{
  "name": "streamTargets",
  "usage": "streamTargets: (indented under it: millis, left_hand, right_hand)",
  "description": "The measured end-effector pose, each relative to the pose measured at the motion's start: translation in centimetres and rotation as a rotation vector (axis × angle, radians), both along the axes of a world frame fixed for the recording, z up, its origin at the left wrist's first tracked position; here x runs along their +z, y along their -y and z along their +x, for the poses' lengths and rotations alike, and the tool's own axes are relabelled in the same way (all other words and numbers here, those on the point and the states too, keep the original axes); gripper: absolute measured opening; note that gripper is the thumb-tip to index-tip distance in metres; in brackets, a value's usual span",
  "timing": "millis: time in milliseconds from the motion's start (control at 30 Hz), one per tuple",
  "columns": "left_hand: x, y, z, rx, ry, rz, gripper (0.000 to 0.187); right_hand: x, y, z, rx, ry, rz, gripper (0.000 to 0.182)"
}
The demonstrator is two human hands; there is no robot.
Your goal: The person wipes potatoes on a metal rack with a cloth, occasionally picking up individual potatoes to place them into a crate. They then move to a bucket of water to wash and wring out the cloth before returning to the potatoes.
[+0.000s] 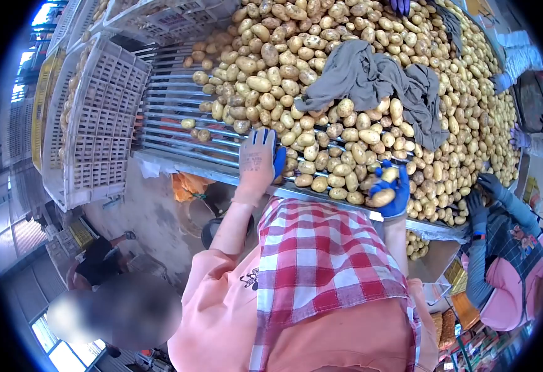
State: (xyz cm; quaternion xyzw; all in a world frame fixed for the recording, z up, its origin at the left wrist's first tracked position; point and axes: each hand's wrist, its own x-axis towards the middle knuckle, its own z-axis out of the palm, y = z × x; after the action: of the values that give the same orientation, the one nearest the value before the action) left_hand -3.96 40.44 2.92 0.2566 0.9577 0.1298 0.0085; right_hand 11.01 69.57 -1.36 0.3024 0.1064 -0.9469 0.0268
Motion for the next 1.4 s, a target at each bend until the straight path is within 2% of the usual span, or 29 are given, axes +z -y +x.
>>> streamTargets:
  millis: [67,133,167,233,267,300,400,500,567,600,633,667,700,733,767,833,867,900,933,967,1000,1033,1067,1100,1167,1233,1300,1367,1400]
  left_hand:
    - [-1.3,-0.6,-1.3,-0.024,-0.105,0.067,0.038]
    - [-2.4,-1.4,-2.9,-0.055,-0.203,0.141,0.039]
    - [-3.1,-2.0,-3.7,-0.015,-0.183,0.010,0.041]
    - [-3.5,-3.8,-4.4,0.049,-0.084,-0.180,0.043]
    - [-3.6,-4.2,-4.6,0.070,-0.036,-0.153,0.039]
    - [-3.8,-4.4,-4.9,0.086,0.013,-0.131,0.036]
    - [-3.7,-3.8,-4.7,0.115,0.157,-0.262,0.025]
    - [-3.8,-2.7,-3.8,0.030,0.181,-0.353,0.023]
    - [-3.7,-2.1,-3.2,0.050,0.159,-0.242,0.027]
    - [-3.6,-1.6,-3.4,0.032,0.192,-0.240,0.024]
    - [-1.8,-1.9,-3.3,0.055,0.201,-0.190,0.024]
    - [-1.7,-1.5,-3.6,0.054,0.186,-0.166,0.026]
    - [-1.7,-1.1,-4.0,0.051,0.172,-0.142,0.028]
    - [-1.5,-1.2,-4.1,0.030,0.111,-0.078,0.028]
    - [-1.1,-1.8,-4.1,0.017,0.112,-0.080,0.028]
    - [0.1,-4.0,-3.5,-0.172,0.229,0.240,0.026]
    - [0.5,-6.0,-3.1,-0.176,0.389,0.347,0.018]
    - [0.7,-8.1,-2.6,-0.187,0.701,0.502,0.015]
    - [-0.8,-9.8,-1.9,-0.284,0.634,0.517,0.014]
    - [0.2,-12.4,-0.7,-0.257,0.770,0.490,0.017]
    - [-1.3,-14.1,0.1,-0.412,0.585,0.371,0.022]
    - [-5.0,-15.5,1.3,-0.480,0.418,0.419,0.026]
    - [-4.9,-17.6,2.0,-0.611,0.364,0.358,0.021]
    - [-4.6,-19.2,2.9,-0.693,0.317,0.255,0.019]
    - [-5.9,-21.9,4.3,-0.851,0.275,-0.220,0.018]
    - [-6.0,-23.6,5.2,-0.903,0.231,-0.314,0.017]
    - [-6.1,-24.4,5.9,-0.955,0.185,-0.412,0.017]
    - [-6.1,-24.1,6.1,-1.203,0.071,-0.640,0.016]
    - [-4.8,-24.1,6.0,-1.108,0.145,-0.661,0.018]
  right_hand:
    - [1.1,-1.4,0.0,-0.064,0.072,0.094,0.040]
    - [-1.0,-2.3,-0.1,0.024,0.143,0.238,0.040]
    - [-2.8,-2.5,0.3,0.093,0.158,0.296,0.041]
    - [-5.1,1.2,0.4,0.460,-0.038,1.286,0.031]
    - [-5.1,2.8,-0.9,0.337,0.087,0.529,0.027]
    - [-3.4,5.6,-3.0,0.391,0.128,0.771,0.023]
    - [-2.1,9.2,-5.8,0.814,-0.361,0.791,0.029]
    - [0.7,10.2,-7.1,0.886,-0.292,0.903,0.034]
    - [-0.8,7.6,-5.6,0.765,-0.164,0.945,0.027]
    - [1.9,5.7,-5.3,0.637,0.080,0.857,0.034]
    - [3.2,3.4,-3.9,0.619,0.166,1.141,0.042]
    - [2.3,1.3,-2.9,0.617,0.355,1.205,0.046]
    - [0.0,-0.7,-1.2,0.637,0.356,1.764,0.045]
    - [1.4,-1.8,-0.7,0.734,0.385,1.917,0.044]
    - [-0.2,-3.2,0.7,0.812,0.400,1.881,0.040]
    - [2.1,-3.3,1.9,0.828,0.295,1.672,0.037]
    - [2.0,-3.5,2.4,1.004,0.195,1.703,0.036]
    - [2.6,-3.0,2.9,0.989,0.131,1.641,0.034]
    - [2.2,-2.7,3.6,0.927,0.106,1.603,0.034]
    - [1.6,-2.5,4.3,0.867,0.082,1.566,0.034]
    - [2.0,-2.5,4.7,0.690,0.155,1.256,0.033]
    - [2.3,-2.5,5.0,0.509,0.216,0.945,0.031]
    - [2.3,-1.9,5.5,0.147,0.186,0.718,0.031]
    - [0.5,-2.8,6.4,0.045,0.094,0.598,0.033]
    - [-1.4,-3.5,8.1,-0.348,0.014,0.021,0.041]
    - [-1.6,-3.0,8.8,-0.663,0.040,-0.223,0.051]
    - [-0.2,-2.3,9.4,-0.639,-0.076,-0.259,0.058]
    - [0.6,-2.0,9.7,-0.624,-0.158,-0.264,0.062]
    - [0.7,-1.9,10.0,-0.599,-0.191,-0.209,0.062]
